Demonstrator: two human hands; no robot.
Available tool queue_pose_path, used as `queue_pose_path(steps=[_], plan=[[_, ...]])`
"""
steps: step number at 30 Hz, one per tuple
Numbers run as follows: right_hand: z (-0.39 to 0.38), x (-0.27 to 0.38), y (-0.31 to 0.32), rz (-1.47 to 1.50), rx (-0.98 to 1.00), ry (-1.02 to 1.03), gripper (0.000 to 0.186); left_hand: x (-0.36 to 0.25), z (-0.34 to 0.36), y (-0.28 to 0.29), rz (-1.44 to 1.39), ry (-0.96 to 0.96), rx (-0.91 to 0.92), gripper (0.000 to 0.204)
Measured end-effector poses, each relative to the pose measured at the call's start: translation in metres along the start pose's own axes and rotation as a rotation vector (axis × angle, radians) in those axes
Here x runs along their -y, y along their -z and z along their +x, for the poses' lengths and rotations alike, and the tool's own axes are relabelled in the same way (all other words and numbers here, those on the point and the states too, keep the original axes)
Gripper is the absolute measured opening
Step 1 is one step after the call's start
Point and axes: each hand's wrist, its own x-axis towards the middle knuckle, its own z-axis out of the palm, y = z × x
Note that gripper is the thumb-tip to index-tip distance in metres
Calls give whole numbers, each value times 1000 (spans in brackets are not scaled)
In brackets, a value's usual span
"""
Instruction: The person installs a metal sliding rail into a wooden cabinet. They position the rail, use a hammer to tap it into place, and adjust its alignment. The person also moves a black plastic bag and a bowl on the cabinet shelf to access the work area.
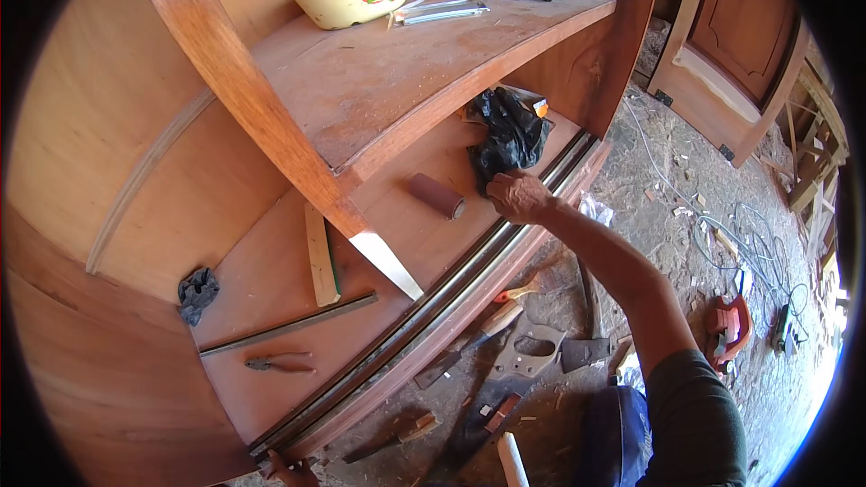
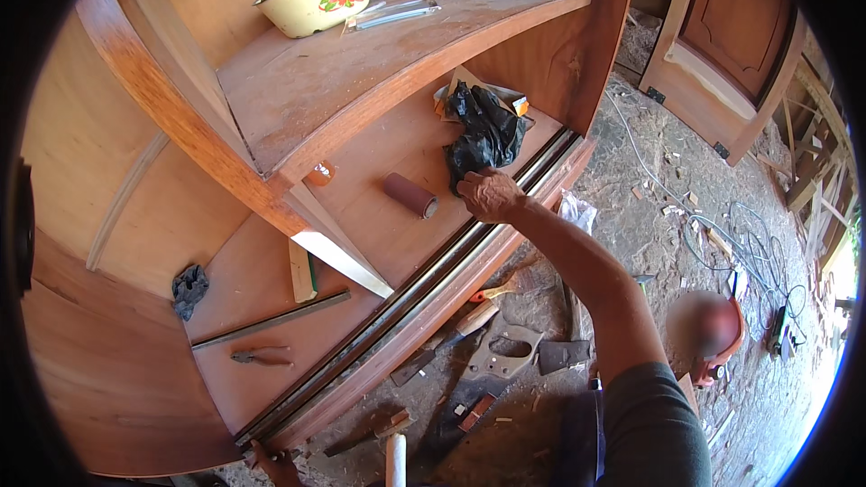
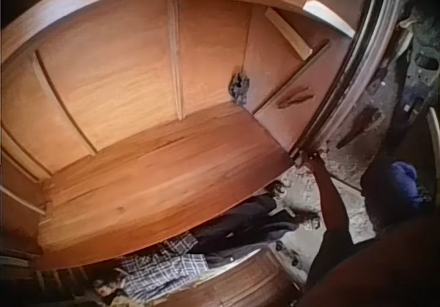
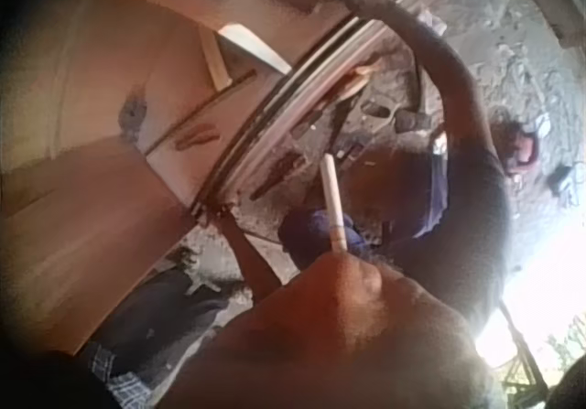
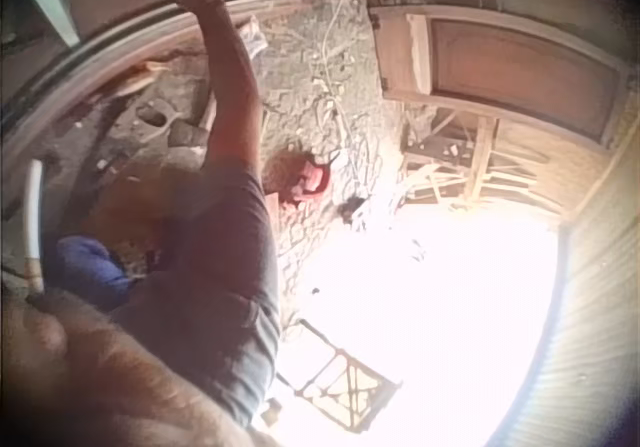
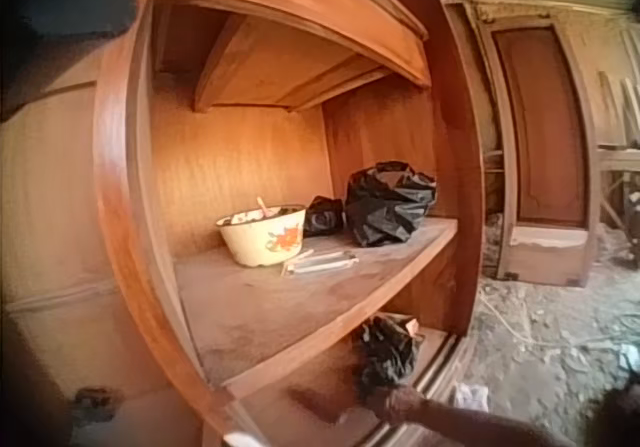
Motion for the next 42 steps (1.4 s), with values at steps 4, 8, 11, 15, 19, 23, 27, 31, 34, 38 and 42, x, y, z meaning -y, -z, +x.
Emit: queue_pose_path(steps=[4,8,11,15,19,23,27,31,34,38,42], plan=[[0,15,-3,153,-73,-291,22,-29,-46,-36,243,-263,129,50],[32,21,-12,78,-74,-376,26,-17,-22,-17,112,-88,116,49],[73,16,-36,172,141,-613,28,0,2,-3,41,1,83,45],[87,40,-40,271,198,-733,33,2,-16,-12,30,-51,-77,39],[89,43,-30,351,178,-786,33,-14,-20,-25,45,-6,-162,38],[90,35,-52,312,92,-777,28,-6,-21,-13,108,-42,-74,38],[65,-5,-78,728,-266,-710,23,-13,-34,-40,131,-28,5,39],[68,41,-41,1611,-421,-603,19,-26,-37,-25,152,-95,-29,41],[59,51,-18,1747,-498,-551,14,-26,-43,-34,146,-122,5,42],[50,41,-23,1543,-518,-544,13,-33,-51,-39,286,-187,140,47],[45,39,-12,664,-395,-511,19,-37,-59,-54,159,-137,11,48]])
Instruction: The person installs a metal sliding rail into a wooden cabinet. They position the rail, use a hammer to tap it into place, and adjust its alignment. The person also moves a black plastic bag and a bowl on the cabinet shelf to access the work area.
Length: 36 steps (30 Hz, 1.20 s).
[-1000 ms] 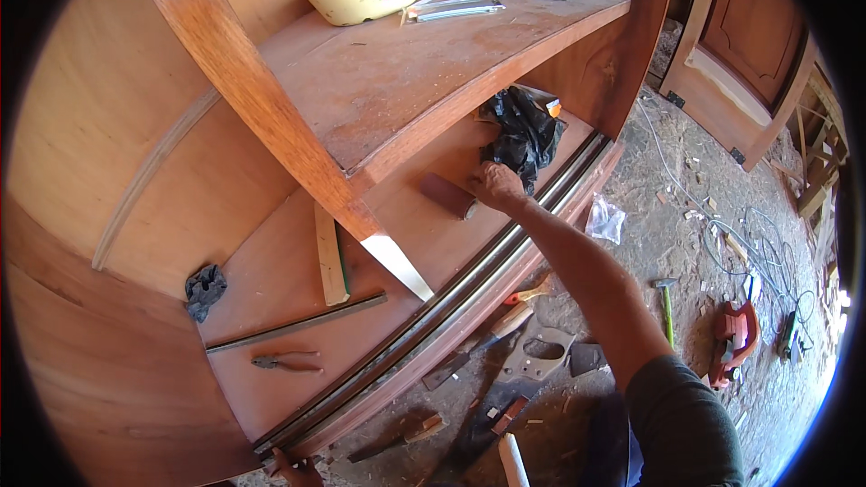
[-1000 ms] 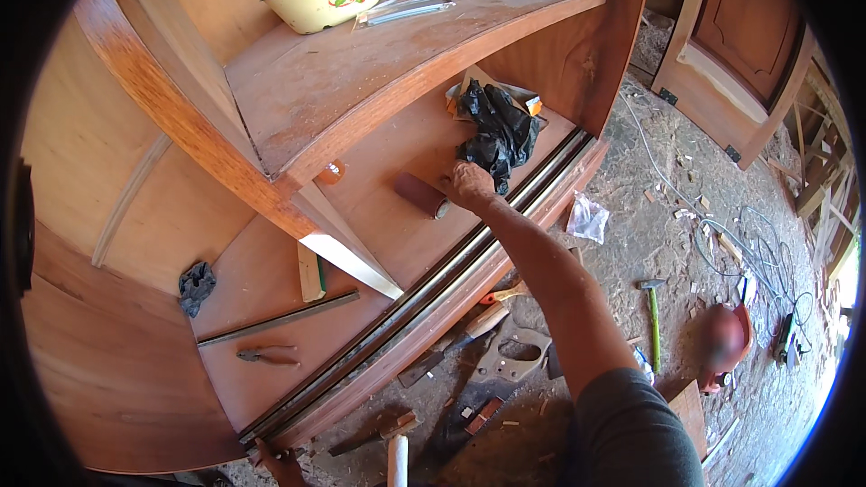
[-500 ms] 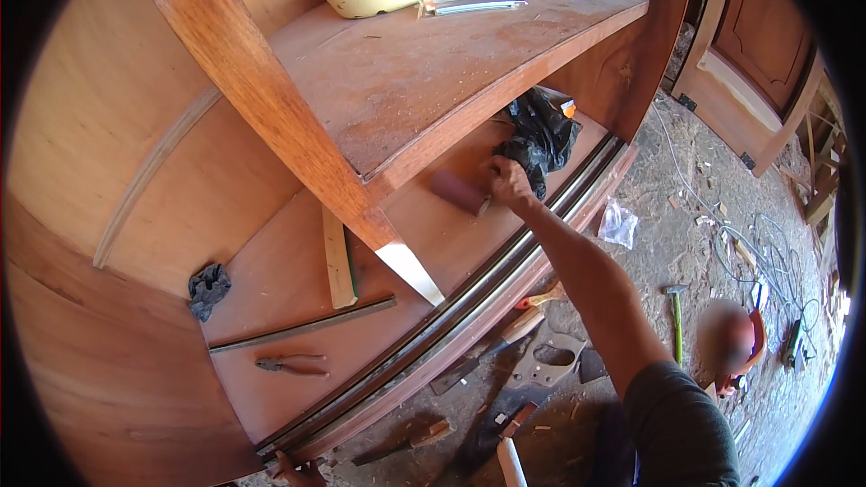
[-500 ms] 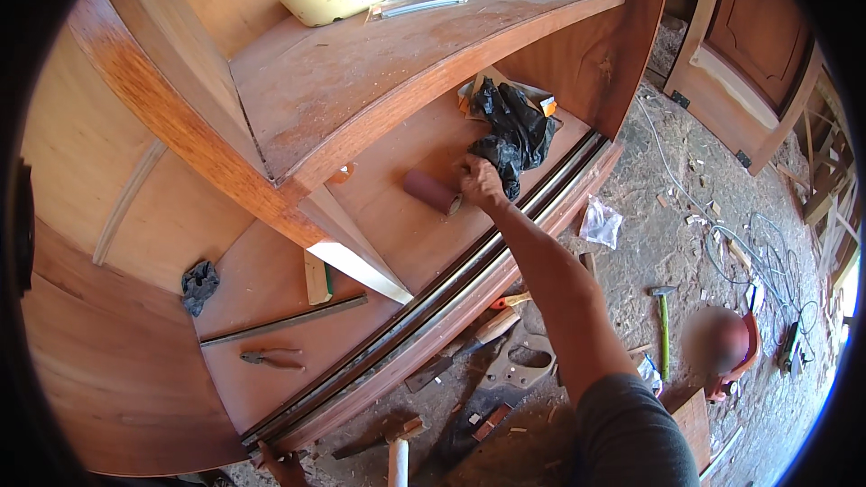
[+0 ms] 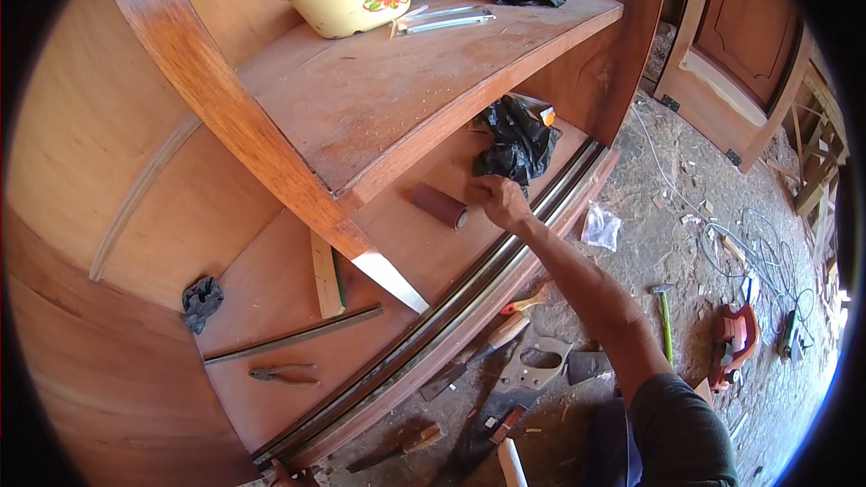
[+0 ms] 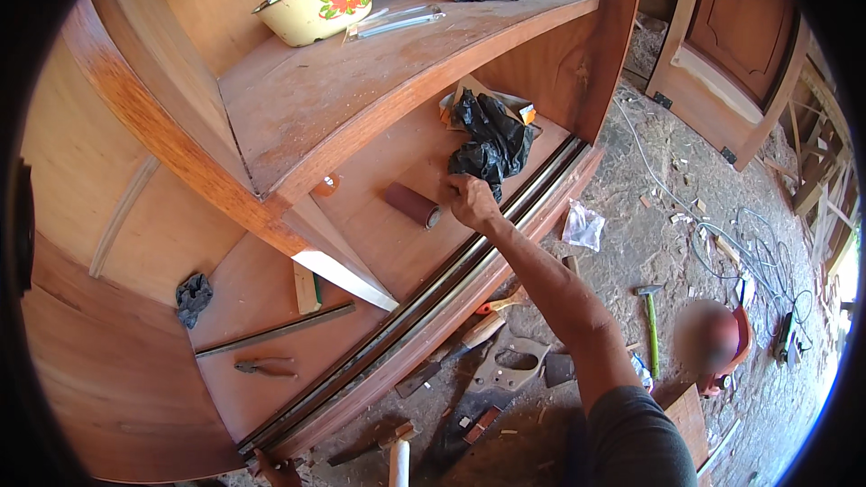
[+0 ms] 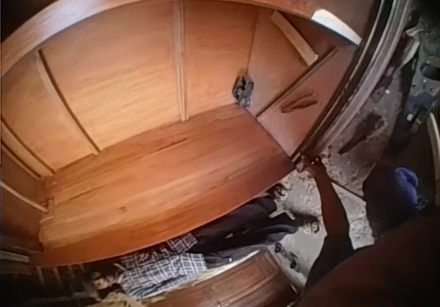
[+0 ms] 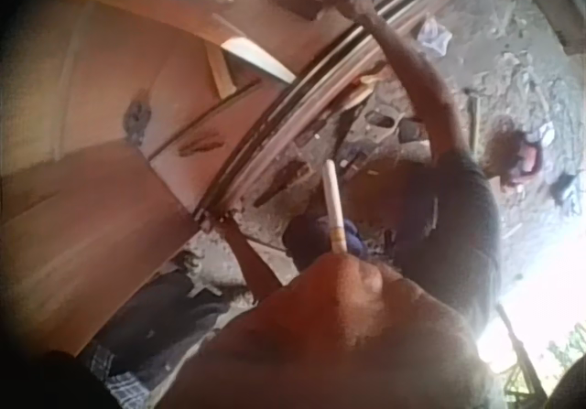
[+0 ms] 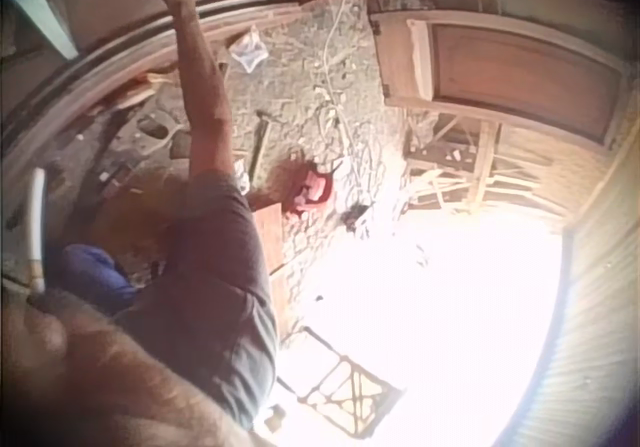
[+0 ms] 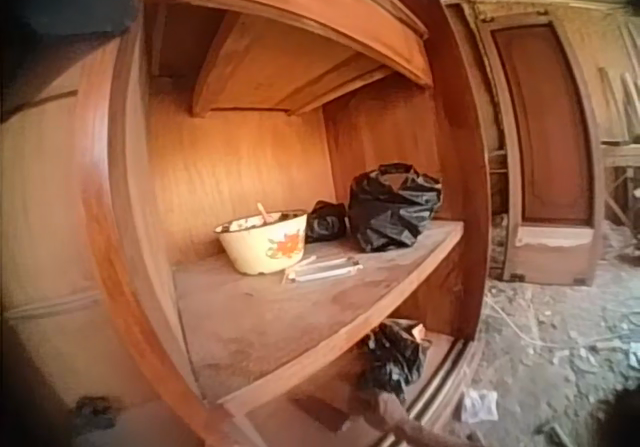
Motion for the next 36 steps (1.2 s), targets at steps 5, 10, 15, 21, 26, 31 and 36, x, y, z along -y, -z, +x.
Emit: queue_pose_path(steps=[5,10,15,21,26,31,36], plan=[[25,26,46,-224,-456,179,21,26,26,27,-178,168,-88,41],[28,17,67,-723,16,71,21,50,37,35,18,63,-71,37],[-7,6,46,-833,162,637,12,55,34,42,216,-56,-36,35],[-32,15,35,-624,537,620,22,47,29,38,251,-27,5,37],[8,16,14,-570,220,-67,26,17,10,9,60,50,-44,45],[64,-18,-41,-293,-59,4,22,64,52,55,-29,183,-71,48],[86,-73,-67,-446,-36,-313,26,56,36,19,-138,134,-141,47]])
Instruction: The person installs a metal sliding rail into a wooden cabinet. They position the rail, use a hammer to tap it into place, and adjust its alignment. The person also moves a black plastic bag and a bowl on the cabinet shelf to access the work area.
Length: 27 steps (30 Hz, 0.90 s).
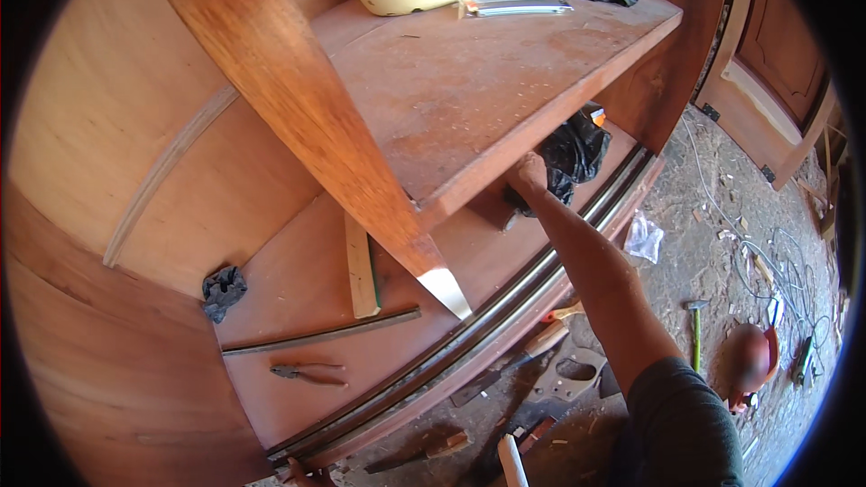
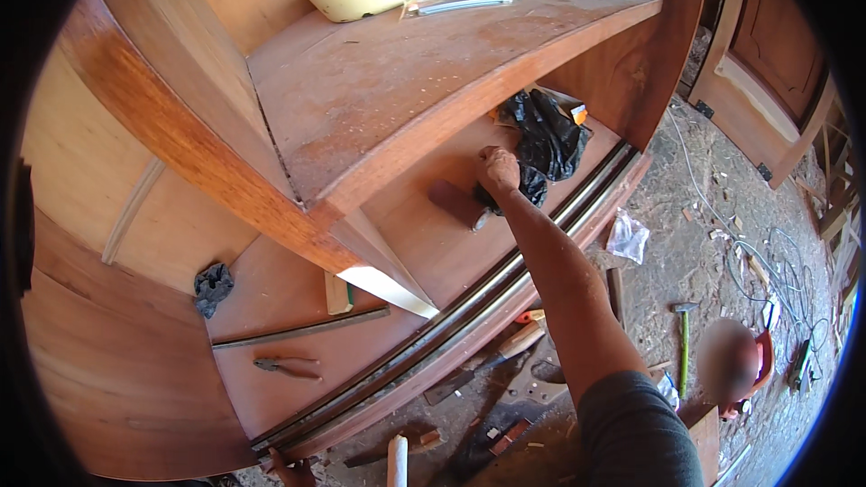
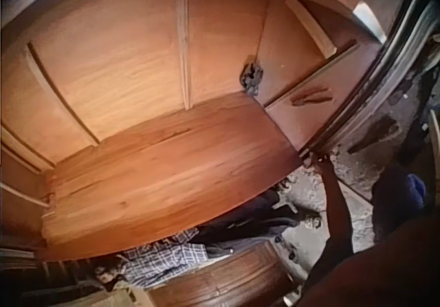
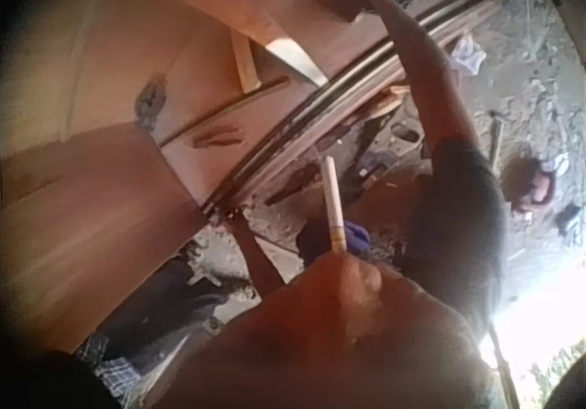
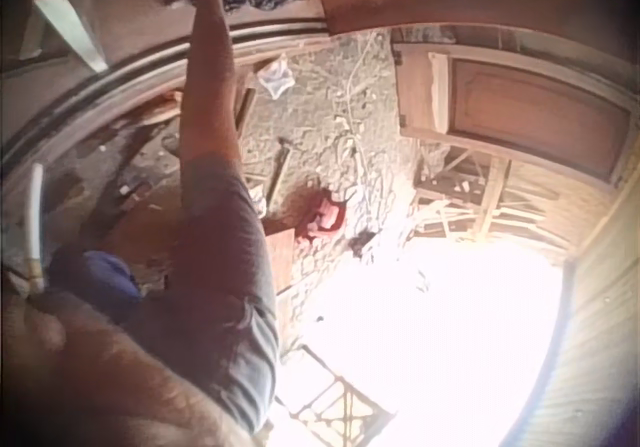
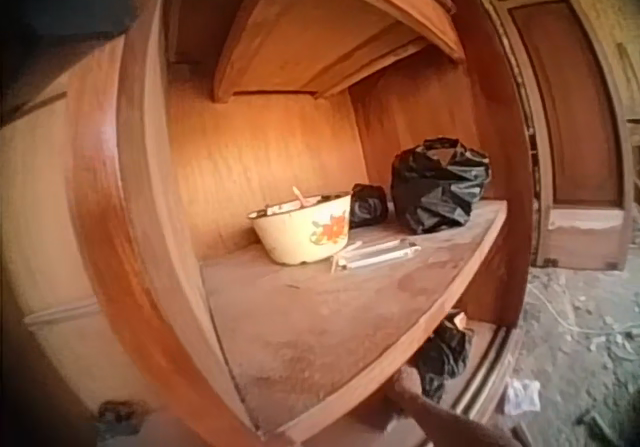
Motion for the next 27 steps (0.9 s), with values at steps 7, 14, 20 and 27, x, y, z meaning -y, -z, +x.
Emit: queue_pose_path(steps=[7,14,20,27], plan=[[-23,47,-23,-75,-69,-68,28,7,24,44,18,-30,-34,42],[-20,4,5,552,37,118,21,-13,-5,7,115,-59,51,39],[-107,40,110,1349,284,-49,15,2,32,46,-256,99,26,46],[-238,86,181,1587,414,99,11,32,57,35,-211,178,48,46]])
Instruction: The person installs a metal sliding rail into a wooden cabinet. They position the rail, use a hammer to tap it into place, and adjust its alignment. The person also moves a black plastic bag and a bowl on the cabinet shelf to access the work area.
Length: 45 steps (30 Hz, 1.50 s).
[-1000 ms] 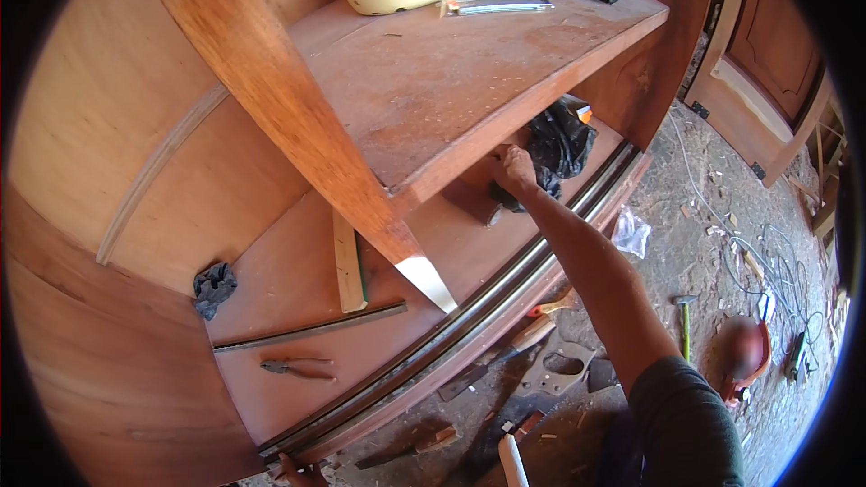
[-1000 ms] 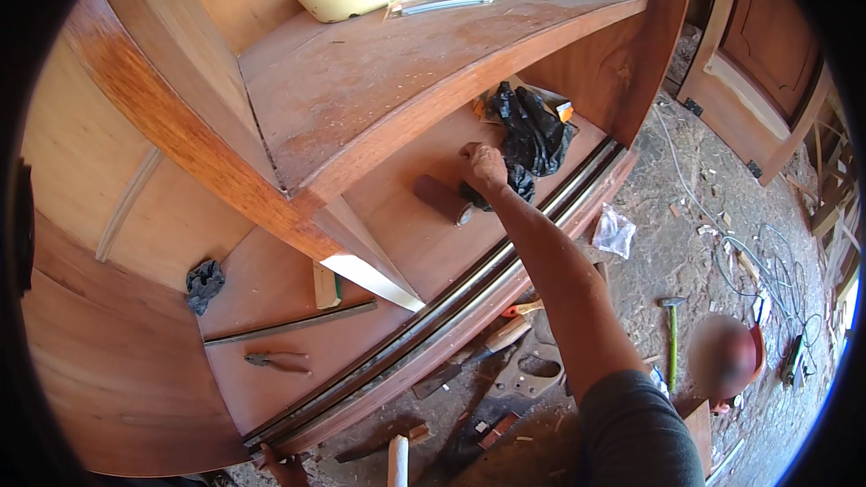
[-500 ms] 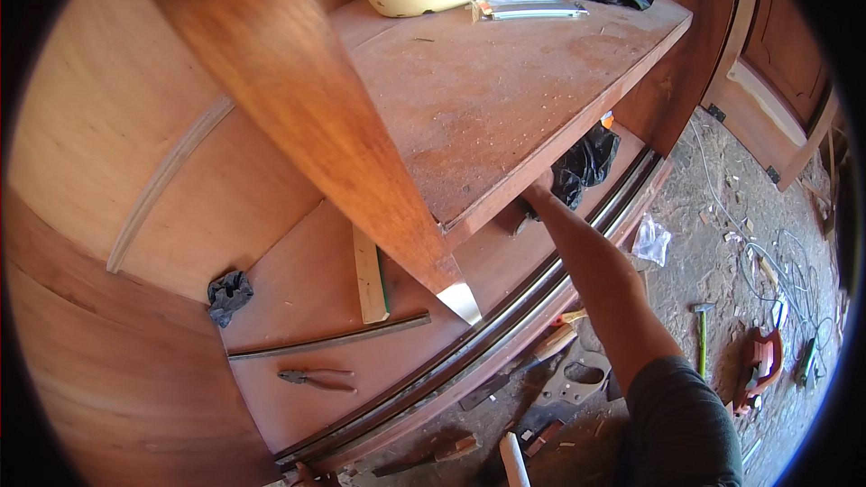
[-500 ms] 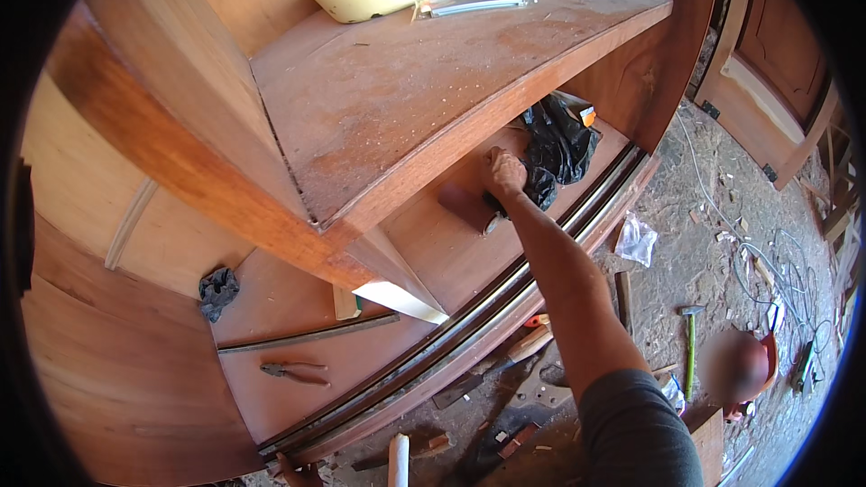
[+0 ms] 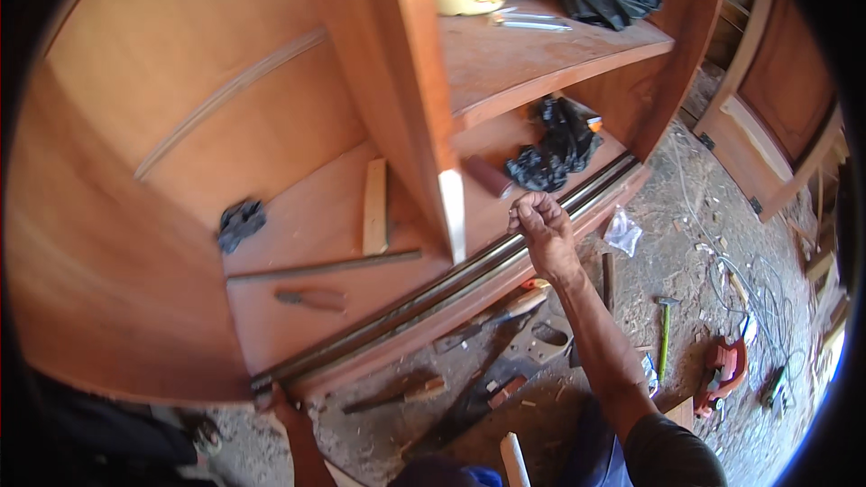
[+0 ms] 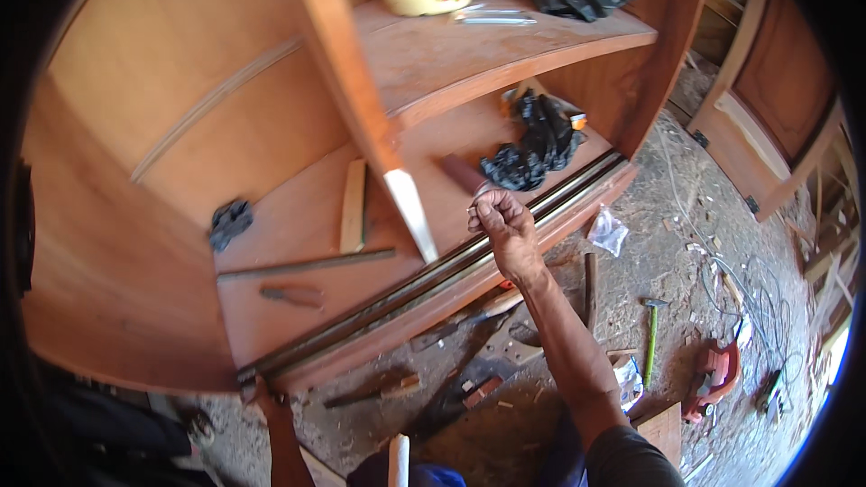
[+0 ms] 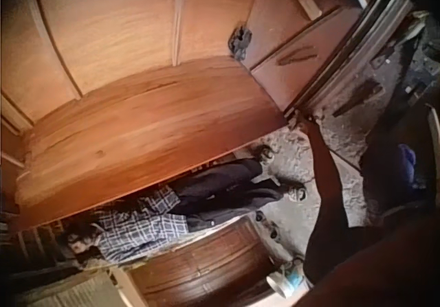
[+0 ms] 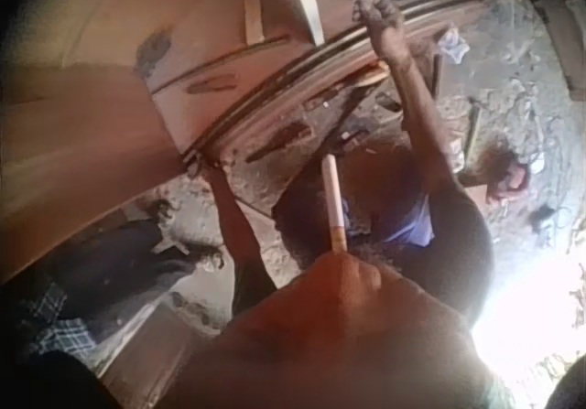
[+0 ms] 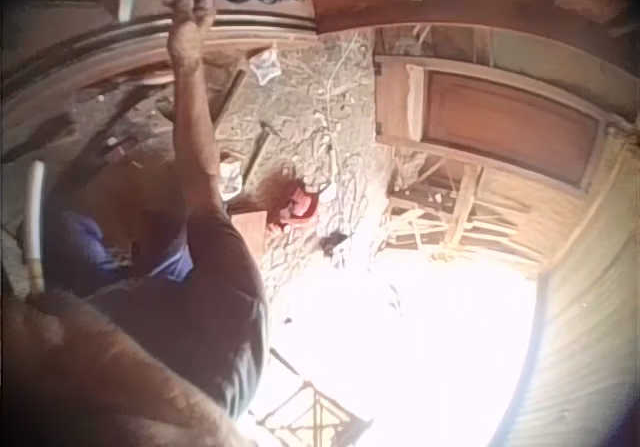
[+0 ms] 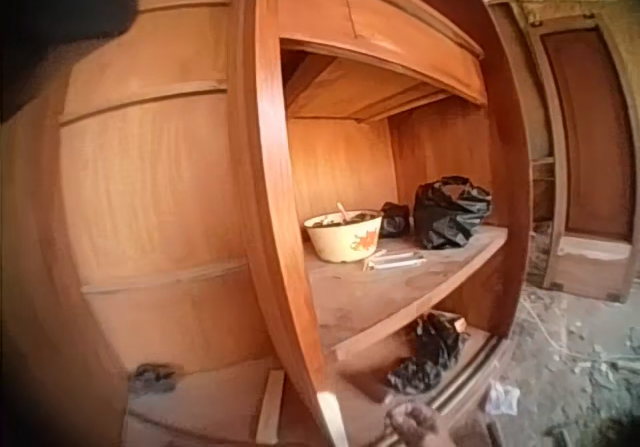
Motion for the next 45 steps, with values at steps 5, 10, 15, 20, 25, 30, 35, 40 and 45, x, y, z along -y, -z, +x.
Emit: queue_pose_path(steps=[5,10,15,20,25,30,35,40,45], plan=[[-57,-23,-91,121,74,-106,8,-13,-17,-17,85,-98,22,49],[-100,-83,-185,14,259,-196,7,-17,-27,-23,65,10,-64,62],[-140,-148,-267,-156,500,-412,6,-20,-49,-43,-148,-203,17,111],[-151,-242,-336,-439,788,-190,10,-4,-45,-47,-188,-340,-86,123],[-155,-280,-392,-623,979,-22,20,-3,-44,-54,-66,-518,-183,131],[-163,-302,-418,-783,1149,52,24,8,-35,-49,3,-585,-264,133],[-168,-307,-425,-916,1185,72,25,5,-29,-54,-15,-658,-286,117],[-168,-310,-423,-970,1166,83,26,3,-37,-53,-11,-508,-186,135],[-170,-306,-426,-963,1223,144,26,6,-28,-51,-4,-606,-200,134]])
